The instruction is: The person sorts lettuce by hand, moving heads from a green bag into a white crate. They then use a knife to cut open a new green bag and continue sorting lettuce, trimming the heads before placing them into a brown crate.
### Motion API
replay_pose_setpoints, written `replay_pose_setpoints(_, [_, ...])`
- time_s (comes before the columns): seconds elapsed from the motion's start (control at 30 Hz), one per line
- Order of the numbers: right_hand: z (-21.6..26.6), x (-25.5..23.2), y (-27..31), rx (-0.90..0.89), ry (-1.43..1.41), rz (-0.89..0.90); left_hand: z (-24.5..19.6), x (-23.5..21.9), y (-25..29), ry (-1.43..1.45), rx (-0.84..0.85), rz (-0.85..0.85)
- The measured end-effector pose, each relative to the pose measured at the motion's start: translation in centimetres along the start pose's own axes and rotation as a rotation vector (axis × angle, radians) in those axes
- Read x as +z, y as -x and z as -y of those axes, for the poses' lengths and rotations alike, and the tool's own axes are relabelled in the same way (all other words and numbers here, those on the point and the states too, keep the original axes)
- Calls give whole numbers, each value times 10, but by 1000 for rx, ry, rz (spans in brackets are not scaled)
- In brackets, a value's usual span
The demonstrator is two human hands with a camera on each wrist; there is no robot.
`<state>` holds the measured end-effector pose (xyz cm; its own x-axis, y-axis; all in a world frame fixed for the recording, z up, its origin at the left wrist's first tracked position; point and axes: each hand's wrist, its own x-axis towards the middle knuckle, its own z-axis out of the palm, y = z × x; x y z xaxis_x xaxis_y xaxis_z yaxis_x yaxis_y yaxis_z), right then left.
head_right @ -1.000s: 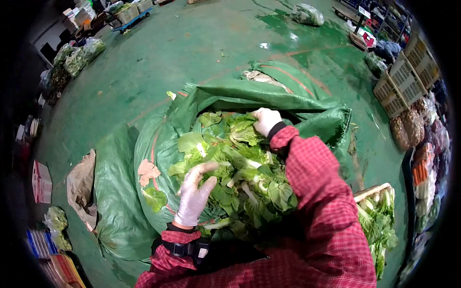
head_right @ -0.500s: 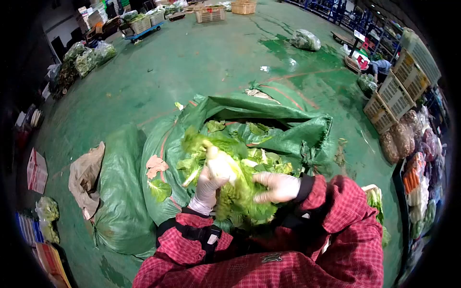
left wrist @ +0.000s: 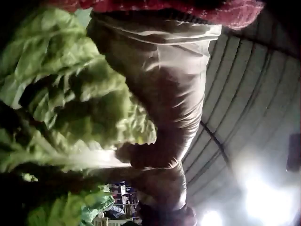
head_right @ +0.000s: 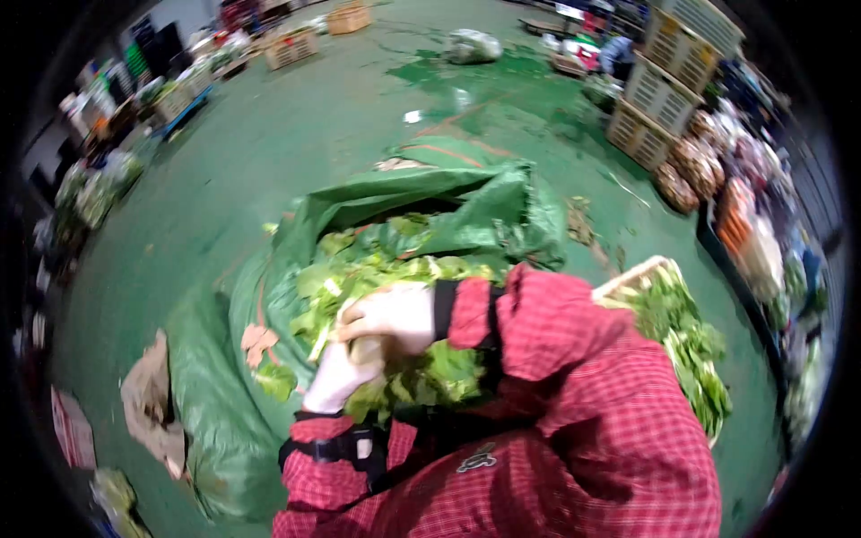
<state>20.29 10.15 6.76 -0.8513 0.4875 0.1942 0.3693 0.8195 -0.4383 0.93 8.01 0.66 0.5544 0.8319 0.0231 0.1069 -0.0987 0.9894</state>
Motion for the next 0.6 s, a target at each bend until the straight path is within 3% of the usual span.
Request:
replay_pose_setpoints(0.07, [-2, 10, 8, 304, 107, 136, 12, -3, 4, 73, -33, -46])
replay_pose_setpoints(0.13, [-27, 47, 22, 211, 57, -183, 22, -9, 3, 294, -203, 64])
replay_pose_setpoints(0.2, [-35, 65, 33, 329, 396, -194, 31, -10, 0, 202, -315, 96])
replay_pose_setpoints(0.27, [-55, 71, 37, 628, 281, -137, 24, -12, -7, 150, -353, 116])
replay_pose_setpoints(0.33, [-78, 53, 50, 811, 124, -257, 24, -16, -13, 171, -348, 86])
replay_pose_setpoints(0.37, [-80, 41, 56, 848, 65, -113, 23, -18, -18, 224, -353, 58])
replay_pose_setpoints(0.43, [-87, 38, 74, 668, 141, -234, 25, -20, -27, 348, -349, 16])
replay_pose_setpoints(0.5, [-107, 14, 100, 609, 148, -603, 21, -14, -36, 396, -293, -64])
replay_pose_setpoints(0.53, [-127, -21, 121, 627, 110, -905, 17, -8, -39, 428, -265, -108])
replay_pose_setpoints(0.57, [-141, -43, 146, 984, 61, -1182, 12, -2, -41, 436, -260, -142])
replay_pose_setpoints(0.6, [-176, -51, 184, 1244, 266, -1324, 11, 0, -45, 441, -269, -146])
